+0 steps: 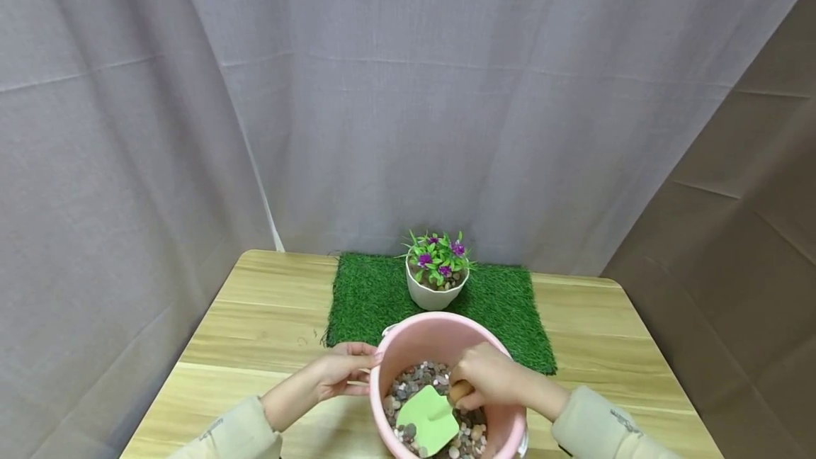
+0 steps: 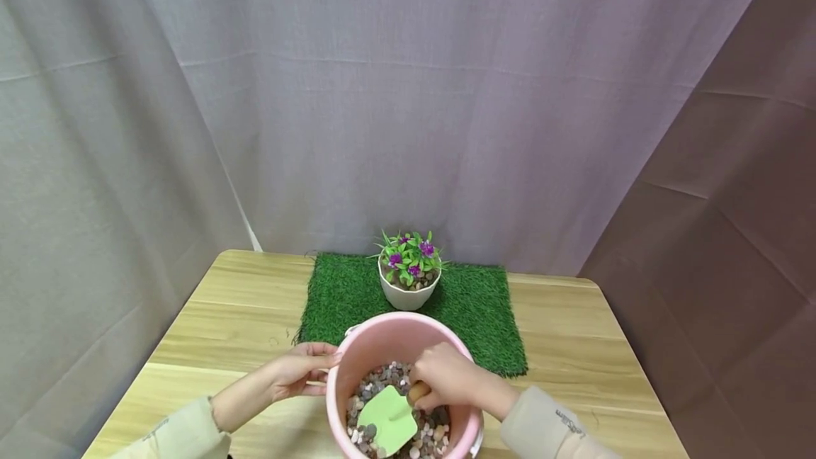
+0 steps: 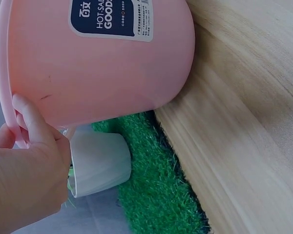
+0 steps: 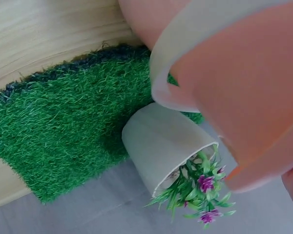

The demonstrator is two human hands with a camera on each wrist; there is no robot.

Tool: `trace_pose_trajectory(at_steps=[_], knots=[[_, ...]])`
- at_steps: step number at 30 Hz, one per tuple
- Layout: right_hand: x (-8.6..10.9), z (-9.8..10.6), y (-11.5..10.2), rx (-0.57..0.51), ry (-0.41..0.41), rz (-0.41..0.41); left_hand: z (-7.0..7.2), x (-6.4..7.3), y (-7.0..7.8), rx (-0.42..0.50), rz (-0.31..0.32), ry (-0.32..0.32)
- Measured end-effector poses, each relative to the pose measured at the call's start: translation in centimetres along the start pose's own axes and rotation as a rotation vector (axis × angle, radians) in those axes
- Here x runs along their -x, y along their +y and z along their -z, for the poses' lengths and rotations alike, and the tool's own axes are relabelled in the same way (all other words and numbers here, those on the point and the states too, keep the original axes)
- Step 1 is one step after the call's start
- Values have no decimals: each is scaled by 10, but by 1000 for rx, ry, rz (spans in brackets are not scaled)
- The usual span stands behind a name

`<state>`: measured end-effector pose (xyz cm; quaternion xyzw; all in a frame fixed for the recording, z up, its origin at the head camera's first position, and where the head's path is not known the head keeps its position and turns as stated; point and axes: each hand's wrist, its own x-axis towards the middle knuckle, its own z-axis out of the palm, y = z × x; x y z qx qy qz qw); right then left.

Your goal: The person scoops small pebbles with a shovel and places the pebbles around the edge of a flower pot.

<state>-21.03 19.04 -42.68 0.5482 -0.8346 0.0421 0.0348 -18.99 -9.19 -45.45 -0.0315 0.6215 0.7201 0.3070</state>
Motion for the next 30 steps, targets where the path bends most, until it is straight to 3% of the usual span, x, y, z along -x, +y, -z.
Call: trace_pose_trajectory(at_steps=[8, 15, 22, 30], knots=[[3, 11, 9, -162, -33, -99, 0, 2, 1, -18, -12, 8], [6, 13, 13, -216, -61, -127, 0, 2, 1, -12, -7, 1], [9, 16, 16, -261, -24, -160, 0, 1, 1, -8, -5, 1], [13, 21, 21, -292, 21, -143, 0, 1, 0, -16, -2, 14]])
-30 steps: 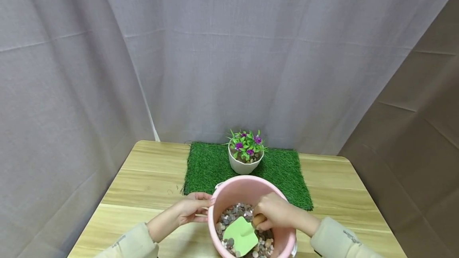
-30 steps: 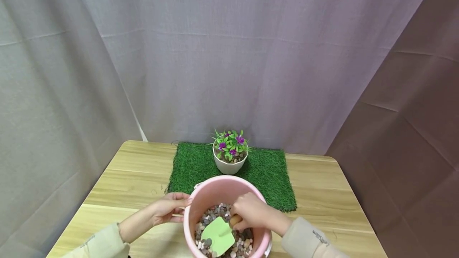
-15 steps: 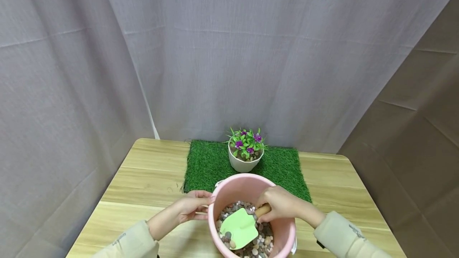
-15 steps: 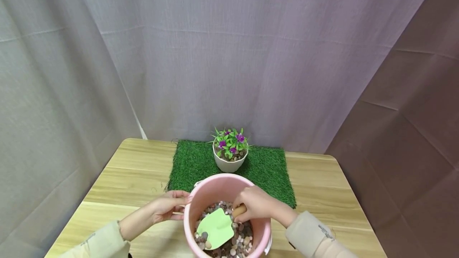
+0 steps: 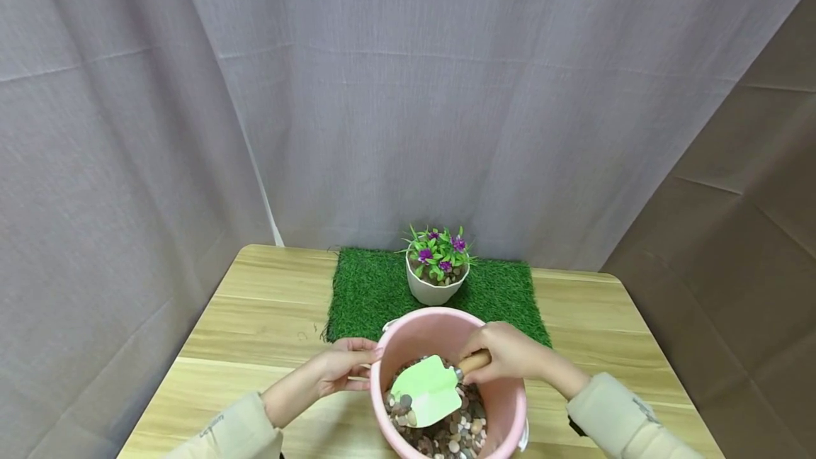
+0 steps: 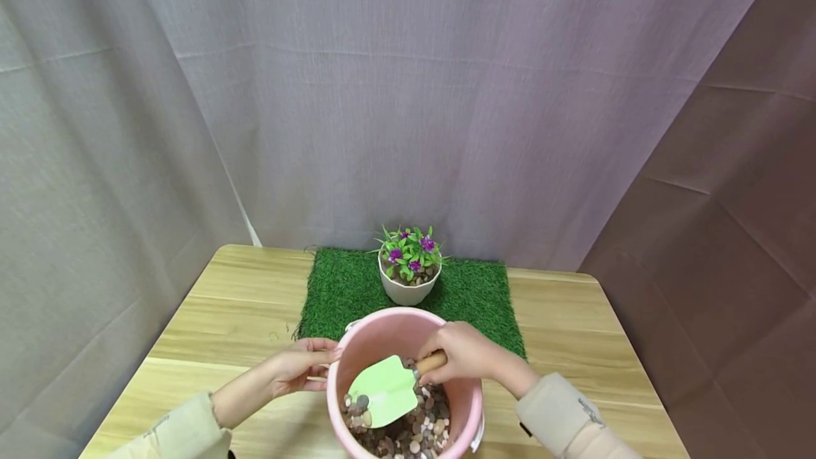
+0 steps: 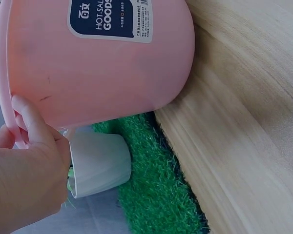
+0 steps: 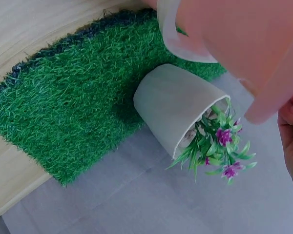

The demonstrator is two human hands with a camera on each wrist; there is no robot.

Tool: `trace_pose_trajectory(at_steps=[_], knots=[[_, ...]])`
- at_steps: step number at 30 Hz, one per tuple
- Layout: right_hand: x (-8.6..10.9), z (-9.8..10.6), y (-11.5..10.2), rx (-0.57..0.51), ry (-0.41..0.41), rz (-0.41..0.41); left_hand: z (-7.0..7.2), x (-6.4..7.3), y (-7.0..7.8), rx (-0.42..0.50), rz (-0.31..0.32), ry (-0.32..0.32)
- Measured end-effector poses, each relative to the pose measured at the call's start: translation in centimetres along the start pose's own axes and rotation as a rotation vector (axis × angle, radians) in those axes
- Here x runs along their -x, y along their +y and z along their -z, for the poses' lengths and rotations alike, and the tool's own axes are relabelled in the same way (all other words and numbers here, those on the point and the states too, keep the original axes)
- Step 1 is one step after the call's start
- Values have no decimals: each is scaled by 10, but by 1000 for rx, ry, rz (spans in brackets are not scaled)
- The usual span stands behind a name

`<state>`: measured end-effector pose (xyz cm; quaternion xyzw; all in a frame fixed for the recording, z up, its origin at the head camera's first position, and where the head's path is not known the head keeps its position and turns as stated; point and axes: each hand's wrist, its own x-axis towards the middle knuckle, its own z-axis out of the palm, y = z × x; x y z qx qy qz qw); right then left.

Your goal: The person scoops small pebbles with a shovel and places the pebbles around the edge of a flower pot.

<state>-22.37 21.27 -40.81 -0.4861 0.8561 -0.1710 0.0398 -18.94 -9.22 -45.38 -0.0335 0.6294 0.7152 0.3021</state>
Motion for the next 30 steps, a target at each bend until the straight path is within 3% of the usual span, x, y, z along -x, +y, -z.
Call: trace_pose_trajectory(at_steps=[5, 11, 30], knots=[[3, 4, 6, -35, 41, 12, 0, -1, -1, 2, -1, -4], [6, 10, 14, -122, 47, -53, 1, -1, 0, 8, -1, -9], [18, 47, 41, -158, 164, -147, 0, 0, 1, 7, 8, -10]])
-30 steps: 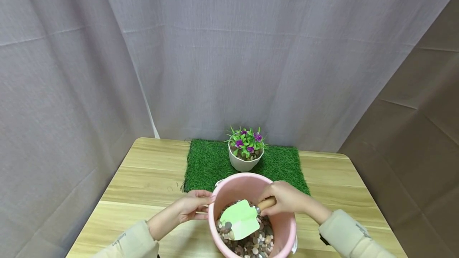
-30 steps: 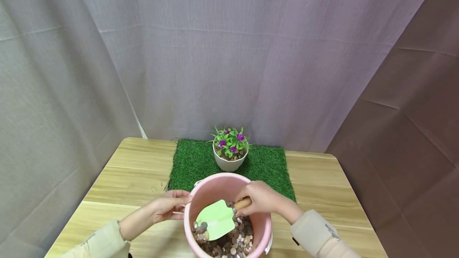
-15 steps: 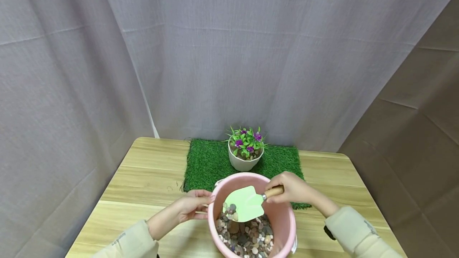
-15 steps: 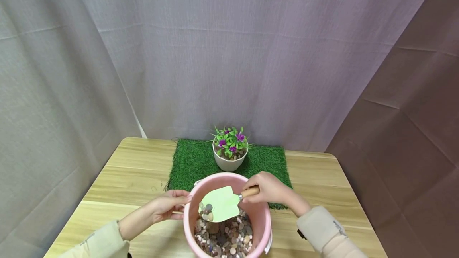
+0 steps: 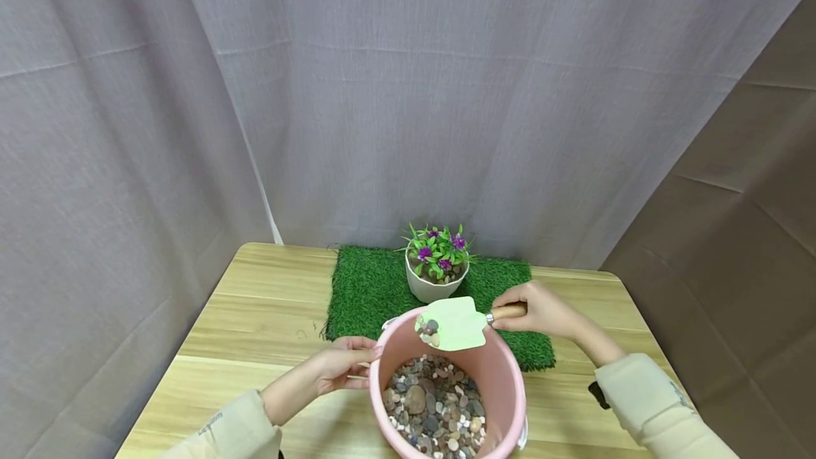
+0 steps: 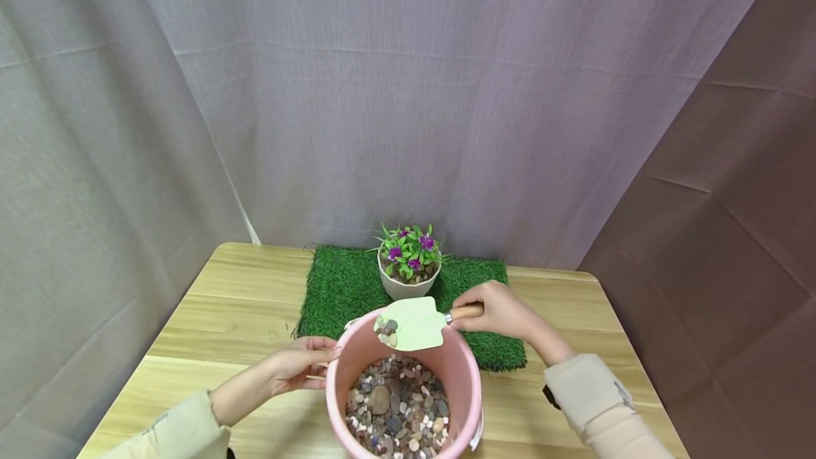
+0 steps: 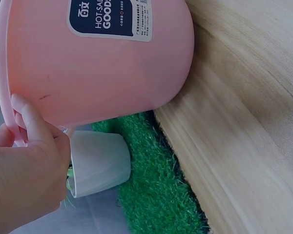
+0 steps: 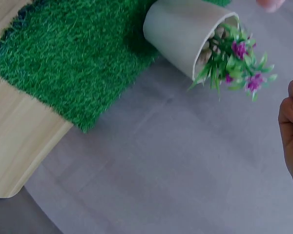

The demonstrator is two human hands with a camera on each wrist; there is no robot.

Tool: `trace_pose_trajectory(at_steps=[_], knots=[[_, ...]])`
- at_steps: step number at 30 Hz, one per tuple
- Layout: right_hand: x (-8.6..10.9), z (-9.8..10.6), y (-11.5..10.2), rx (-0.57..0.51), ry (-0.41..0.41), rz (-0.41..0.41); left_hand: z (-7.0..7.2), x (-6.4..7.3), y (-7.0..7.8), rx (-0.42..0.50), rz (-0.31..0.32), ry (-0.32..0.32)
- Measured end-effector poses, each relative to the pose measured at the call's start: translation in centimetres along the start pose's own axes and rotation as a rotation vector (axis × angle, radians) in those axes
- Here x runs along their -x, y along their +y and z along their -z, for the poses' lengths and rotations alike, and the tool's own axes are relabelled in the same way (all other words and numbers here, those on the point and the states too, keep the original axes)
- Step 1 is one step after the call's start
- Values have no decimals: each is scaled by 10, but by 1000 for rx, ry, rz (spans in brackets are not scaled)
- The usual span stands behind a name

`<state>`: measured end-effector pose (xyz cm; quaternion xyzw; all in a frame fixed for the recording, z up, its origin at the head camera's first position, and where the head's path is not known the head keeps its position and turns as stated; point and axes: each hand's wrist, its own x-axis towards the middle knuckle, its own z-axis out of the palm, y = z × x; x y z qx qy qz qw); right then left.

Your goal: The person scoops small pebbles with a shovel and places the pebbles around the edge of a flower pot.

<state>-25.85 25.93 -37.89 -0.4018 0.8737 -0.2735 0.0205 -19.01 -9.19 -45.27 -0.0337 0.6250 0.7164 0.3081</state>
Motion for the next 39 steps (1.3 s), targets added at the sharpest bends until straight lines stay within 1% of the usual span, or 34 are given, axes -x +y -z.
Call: trace_pose_trajectory(at_steps=[6, 8, 15, 20, 26, 31, 34, 39], knots=[[3, 12, 9, 21, 18, -106, 0, 1, 1, 5, 1, -11], [3, 14, 13, 16, 24, -123, 0, 1, 1, 6, 1, -15], [6, 22, 25, 56, 67, -149, -1, 2, 2, 6, 1, -20], [7, 27, 32, 70, 73, -212, -1, 2, 2, 6, -3, -22], [8, 28, 41, 71, 65, -295, 0, 1, 1, 12, 3, -17], [10, 27, 50, 85, 85, -313, 1, 0, 0, 11, 5, -16], [12, 24, 55, 113, 95, -320, 1, 0, 0, 8, 5, -13], [12, 19, 65, 142, 92, -342, 1, 0, 0, 1, 2, -12]])
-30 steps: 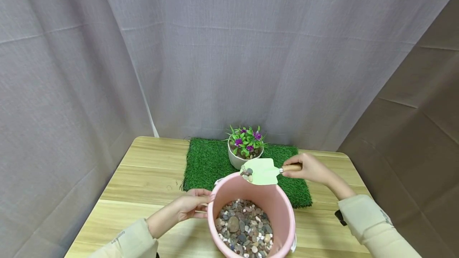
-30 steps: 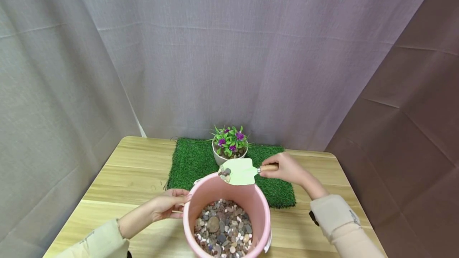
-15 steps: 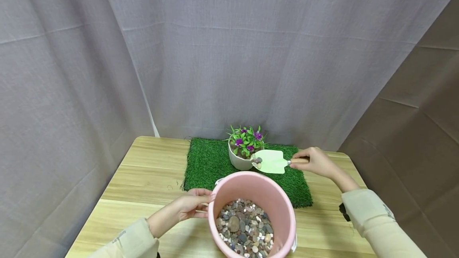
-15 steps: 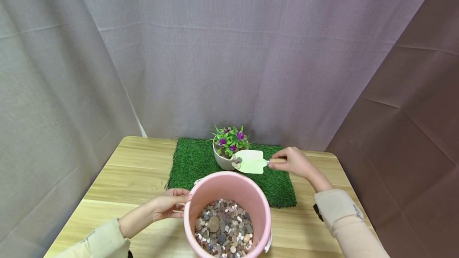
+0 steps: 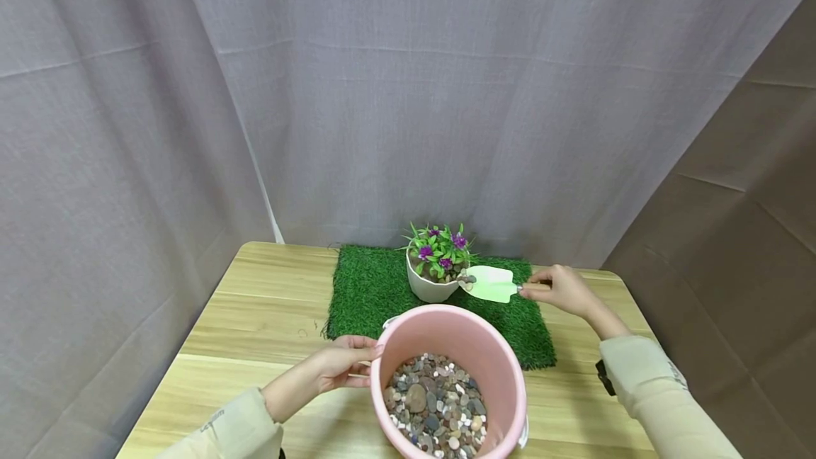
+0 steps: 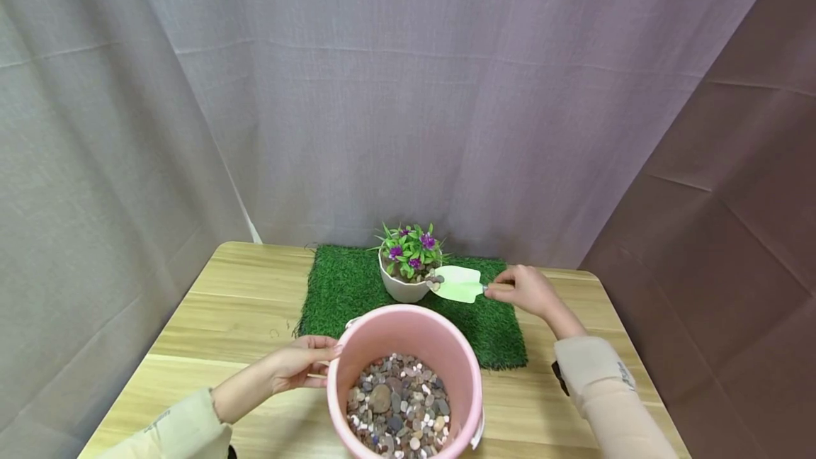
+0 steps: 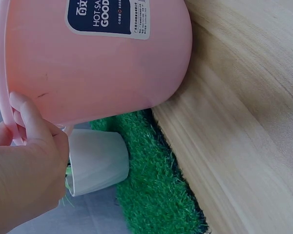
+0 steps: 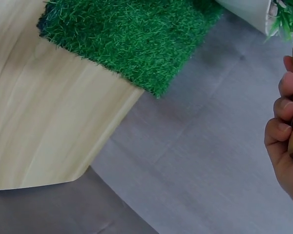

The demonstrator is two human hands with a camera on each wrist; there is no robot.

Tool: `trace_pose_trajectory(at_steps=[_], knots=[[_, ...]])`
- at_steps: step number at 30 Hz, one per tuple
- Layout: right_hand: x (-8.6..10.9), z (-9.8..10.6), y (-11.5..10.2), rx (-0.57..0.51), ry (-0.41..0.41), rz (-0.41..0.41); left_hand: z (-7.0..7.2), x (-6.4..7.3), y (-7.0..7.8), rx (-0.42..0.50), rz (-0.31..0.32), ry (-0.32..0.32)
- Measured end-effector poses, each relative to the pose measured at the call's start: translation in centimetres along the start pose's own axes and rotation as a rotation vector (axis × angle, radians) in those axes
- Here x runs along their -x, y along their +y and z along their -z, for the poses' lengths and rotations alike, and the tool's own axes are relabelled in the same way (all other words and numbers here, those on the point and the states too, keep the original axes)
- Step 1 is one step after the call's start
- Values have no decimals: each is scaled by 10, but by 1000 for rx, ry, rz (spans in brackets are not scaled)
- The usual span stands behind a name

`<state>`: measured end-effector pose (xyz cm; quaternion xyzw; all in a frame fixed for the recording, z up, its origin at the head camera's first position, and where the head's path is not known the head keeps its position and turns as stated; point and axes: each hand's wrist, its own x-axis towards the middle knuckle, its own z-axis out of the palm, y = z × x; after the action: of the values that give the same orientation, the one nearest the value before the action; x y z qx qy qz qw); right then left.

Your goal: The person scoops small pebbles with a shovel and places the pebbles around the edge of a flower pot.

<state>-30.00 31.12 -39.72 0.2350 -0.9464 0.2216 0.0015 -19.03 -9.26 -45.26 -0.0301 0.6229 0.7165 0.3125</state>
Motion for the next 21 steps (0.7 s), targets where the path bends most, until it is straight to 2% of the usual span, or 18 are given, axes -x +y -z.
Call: trace_pose_trajectory(at_steps=[13, 17, 21], knots=[[-16, -19, 4, 31, -2, -85, -1, -1, -1, 7, 3, 5], [-23, -22, -3, 55, -5, -147, 2, 0, -2, 0, -4, 2], [-33, -22, -17, 85, -22, -242, 5, 0, -4, -4, -12, 0]])
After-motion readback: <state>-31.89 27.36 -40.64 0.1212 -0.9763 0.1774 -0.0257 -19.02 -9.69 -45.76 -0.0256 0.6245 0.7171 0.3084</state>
